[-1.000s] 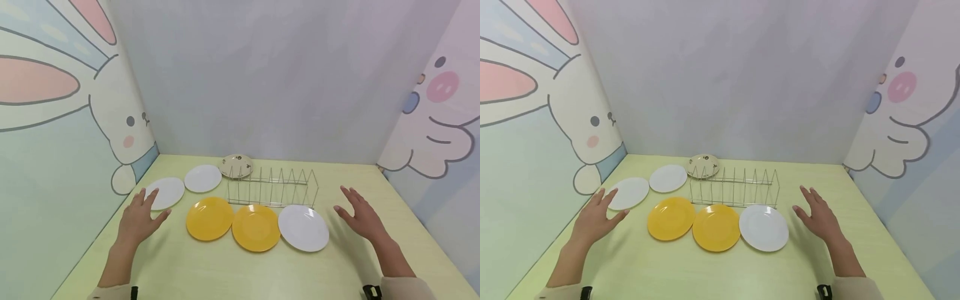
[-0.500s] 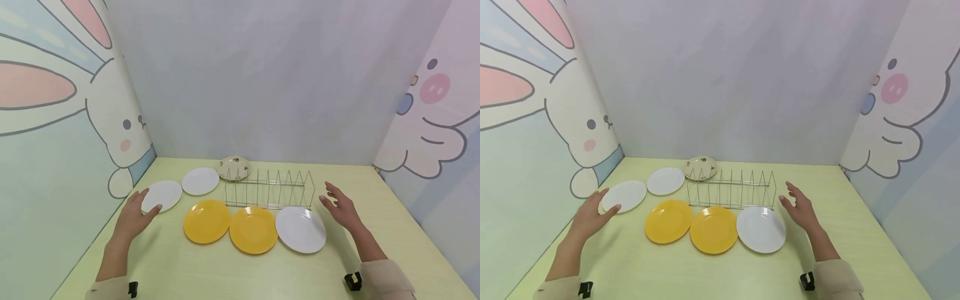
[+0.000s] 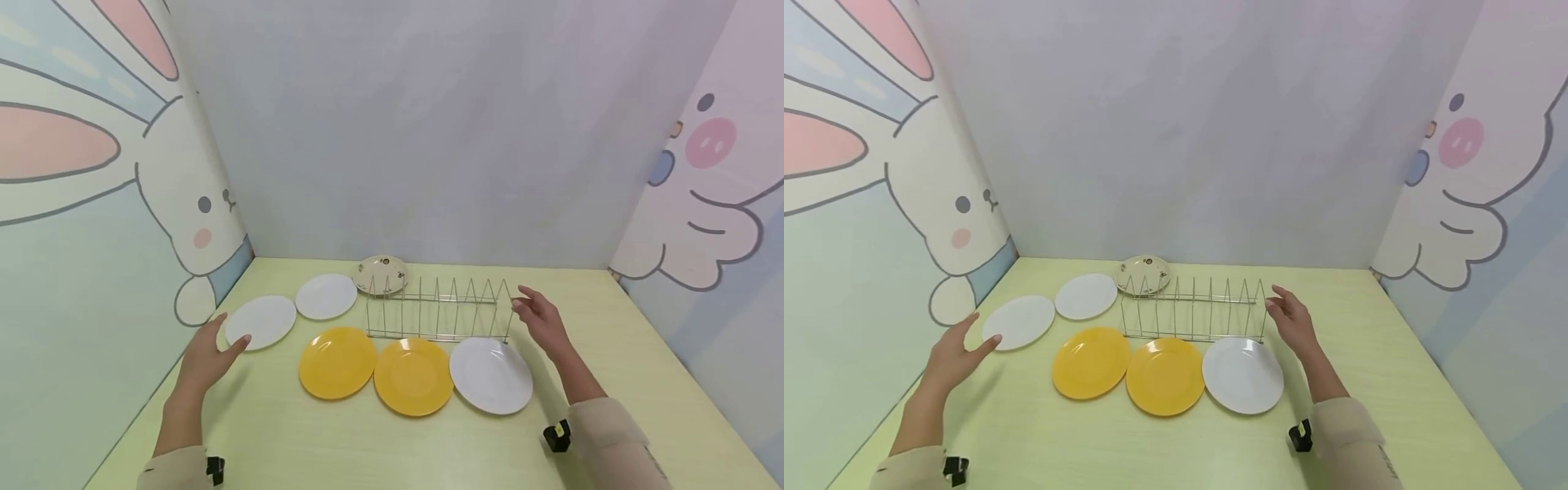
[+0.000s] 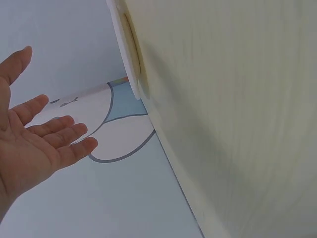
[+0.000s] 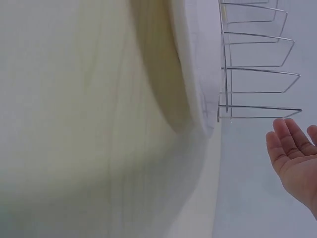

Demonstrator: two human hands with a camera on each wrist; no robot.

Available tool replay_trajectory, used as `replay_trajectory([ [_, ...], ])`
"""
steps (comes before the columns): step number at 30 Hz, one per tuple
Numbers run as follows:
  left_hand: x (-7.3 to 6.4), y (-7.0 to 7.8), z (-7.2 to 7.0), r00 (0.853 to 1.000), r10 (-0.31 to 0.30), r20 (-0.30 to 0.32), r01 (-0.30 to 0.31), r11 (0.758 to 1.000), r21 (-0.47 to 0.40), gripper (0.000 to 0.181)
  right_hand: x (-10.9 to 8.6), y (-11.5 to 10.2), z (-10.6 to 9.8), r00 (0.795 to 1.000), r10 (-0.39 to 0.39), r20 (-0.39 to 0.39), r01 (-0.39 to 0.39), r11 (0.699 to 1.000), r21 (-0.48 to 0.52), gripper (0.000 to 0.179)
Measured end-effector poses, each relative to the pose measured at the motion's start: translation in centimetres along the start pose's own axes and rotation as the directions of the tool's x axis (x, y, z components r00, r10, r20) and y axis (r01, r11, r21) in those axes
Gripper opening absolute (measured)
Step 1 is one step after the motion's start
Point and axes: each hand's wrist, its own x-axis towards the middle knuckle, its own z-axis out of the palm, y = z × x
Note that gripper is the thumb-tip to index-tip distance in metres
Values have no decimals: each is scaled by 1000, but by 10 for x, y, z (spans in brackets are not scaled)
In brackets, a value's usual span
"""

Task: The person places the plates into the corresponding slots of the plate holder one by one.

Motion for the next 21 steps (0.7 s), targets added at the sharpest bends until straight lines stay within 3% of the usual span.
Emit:
replay_trajectory([
  [8, 4, -6, -1, 993, -105, 57, 108, 993, -38, 77, 16, 6, 12, 993, 117, 16, -118, 987, 111, 44],
  [15, 10, -11, 2, 976, -173, 129, 181, 982, -55, 79, 25, 6, 18, 977, 212, -7, -205, 953, 225, 41],
  [21, 13, -19, 3, 960, -220, 173, 232, 971, -52, 81, 24, 13, 20, 967, 256, -3, -246, 934, 258, 38],
])
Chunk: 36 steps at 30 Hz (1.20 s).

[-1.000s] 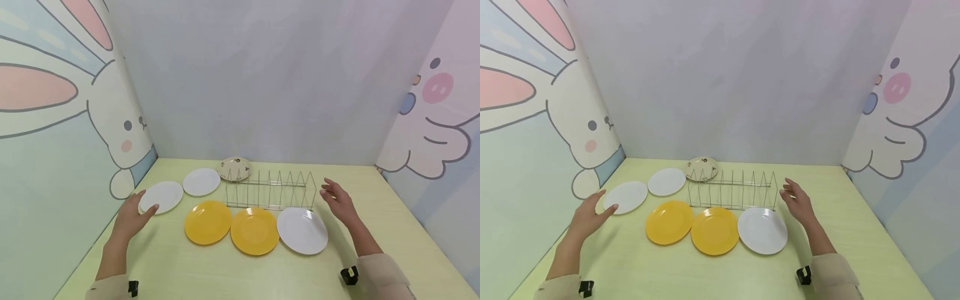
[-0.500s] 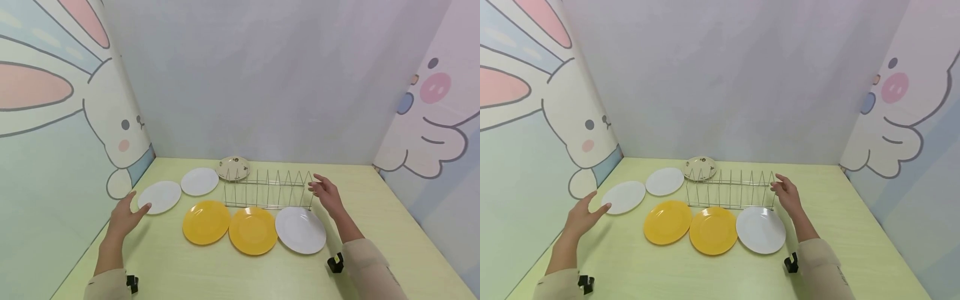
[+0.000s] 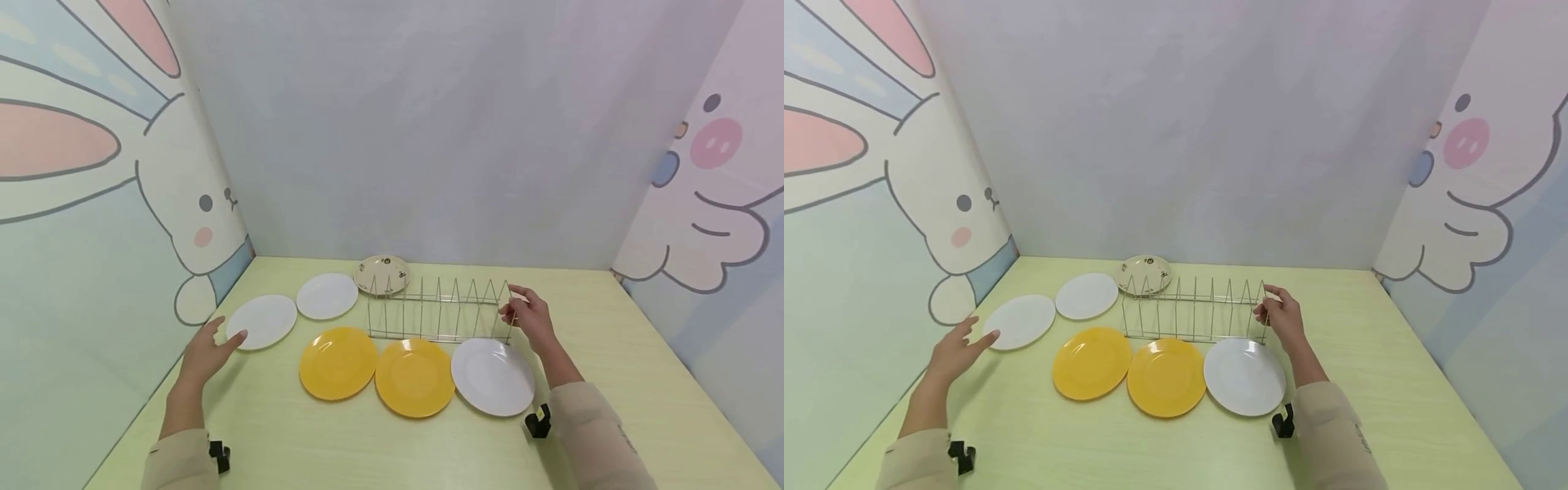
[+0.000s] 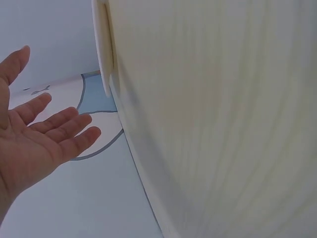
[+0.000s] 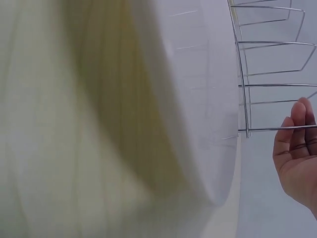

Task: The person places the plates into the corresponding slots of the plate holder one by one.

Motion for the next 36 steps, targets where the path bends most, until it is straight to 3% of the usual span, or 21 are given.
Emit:
replay_trajectory([
  [14, 9, -19, 0, 994, -95, 60, 94, 996, 7, 84, 0, 4, 5, 999, 44, -26, -44, 999, -4, 40],
  [23, 17, -27, 3, 979, -200, 28, 202, 974, -106, 85, 4, 3, 4, 998, 57, -19, -56, 998, 19, 40],
  [30, 28, -39, 11, 972, -233, 35, 235, 968, -90, 87, 0, 3, 6, 998, 63, -26, -63, 998, -6, 41],
  [36, 37, -39, 16, 960, -273, 60, 277, 959, -66, 80, -7, -9, 9, 997, 76, -16, -76, 997, 3, 41],
])
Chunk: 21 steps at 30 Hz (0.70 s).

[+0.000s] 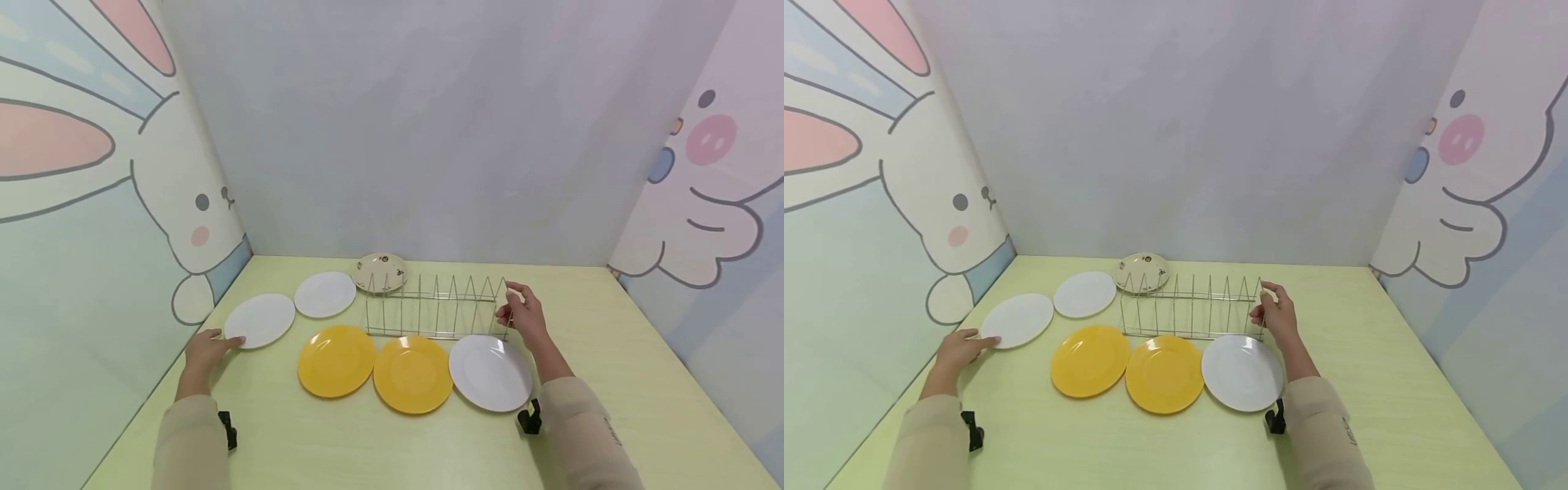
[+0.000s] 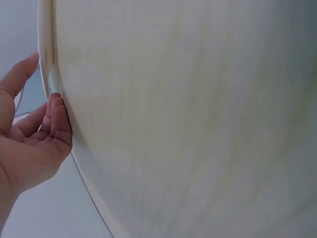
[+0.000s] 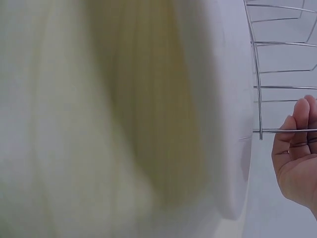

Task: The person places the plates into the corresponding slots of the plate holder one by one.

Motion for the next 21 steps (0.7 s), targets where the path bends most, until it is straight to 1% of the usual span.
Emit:
replay_trajectory([
  [5, -1, 3, 3, 1000, 7, -4, -7, 1000, 30, 68, 6, 16, -1, 1000, -8, -10, 8, 1000, -9, 41],
  [7, -1, 2, 3, 1000, 3, -11, -2, 999, 33, 68, 6, 18, 0, 1000, -18, -13, 18, 1000, -10, 40],
  [11, 0, -3, 1, 999, -25, -39, 24, 999, -32, 67, 7, 19, 1, 999, -41, -11, 41, 999, -11, 41],
  [13, 2, -7, 0, 997, -57, -50, 51, 991, -120, 66, 8, 19, 0, 999, -46, -12, 46, 999, -6, 41],
  [15, 3, -10, -2, 994, -97, -42, 83, 966, -245, 64, 9, 18, 0, 999, -48, -12, 48, 999, -4, 41],
  [17, 1, -11, -4, 992, -126, -26, 107, 922, -372, 64, 9, 18, 0, 999, -46, -11, 46, 999, -3, 41],
  [19, -3, -9, -9, 993, -118, -7, 101, 873, -476, 64, 8, 17, -1, 999, -43, -16, 43, 999, 3, 41],
  [20, -6, -8, -11, 995, -103, -6, 86, 856, -509, 64, 8, 17, -1, 999, -41, -18, 41, 999, 7, 41],
  [21, -10, -6, -13, 997, -81, -14, 62, 849, -525, 63, 7, 17, -1, 999, -40, -19, 40, 999, 12, 40],
])
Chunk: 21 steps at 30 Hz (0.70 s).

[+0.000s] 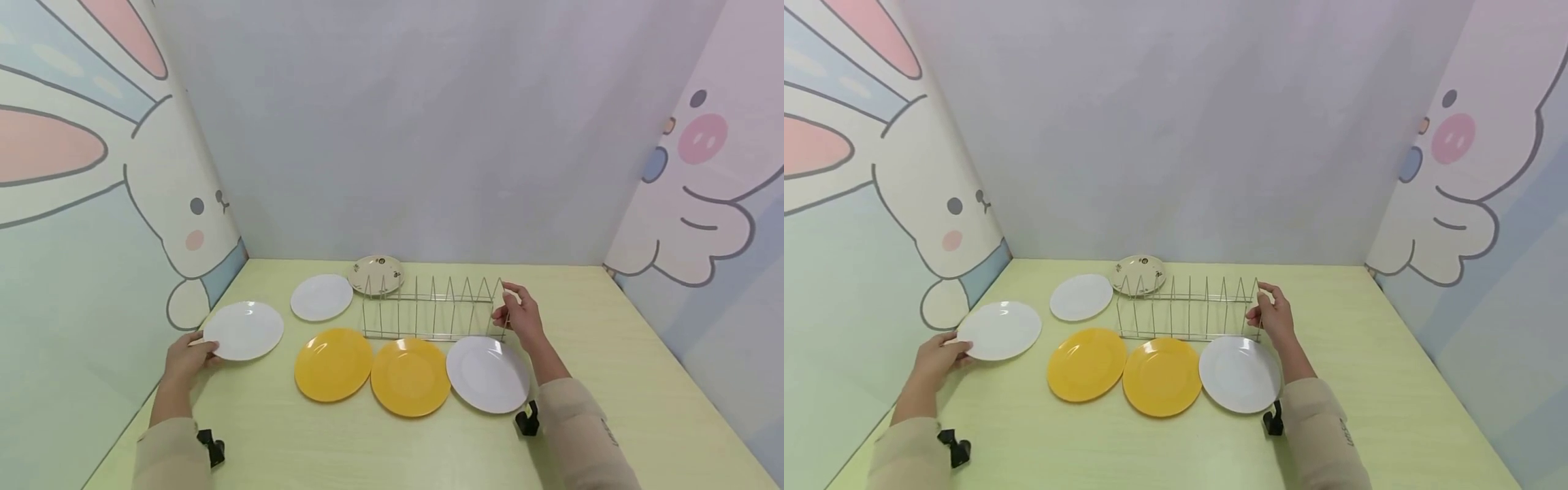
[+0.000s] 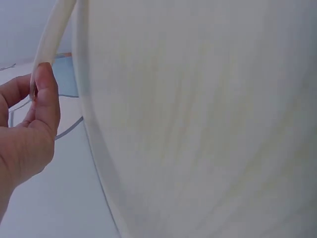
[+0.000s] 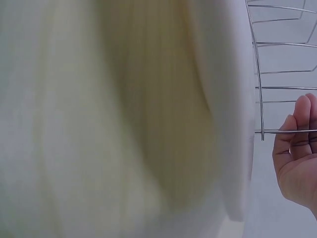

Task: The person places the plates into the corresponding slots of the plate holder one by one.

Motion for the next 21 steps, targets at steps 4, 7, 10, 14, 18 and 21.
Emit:
replay_trajectory([
  [4, -13, 11, -6, 997, 81, -3, -81, 996, -22, 60, 0, 0, 0, 1000, 0, -6, 0, 1000, 22, 39],
  [7, -19, 17, -8, 994, 106, -24, -107, 994, -20, 59, 0, 1, 1, 1000, 2, -5, -1, 1000, 31, 40],
  [10, -23, 21, -9, 991, 125, -44, -127, 992, -30, 59, 0, 0, 1, 1000, 8, -3, -8, 999, 35, 40],
  [14, -27, 24, -6, 990, 131, -57, -134, 989, -58, 56, -1, -1, 1, 1000, 13, -6, -13, 1000, 25, 41],
  [18, -36, 29, 1, 990, 107, -96, -115, 990, -82, 55, -2, -3, 0, 1000, 7, -1, -7, 1000, 3, 42],
  [21, -44, 36, 6, 984, 111, -136, -125, 987, -101, 55, -3, -4, 1, 1000, 6, 6, -6, 1000, 2, 43],
])
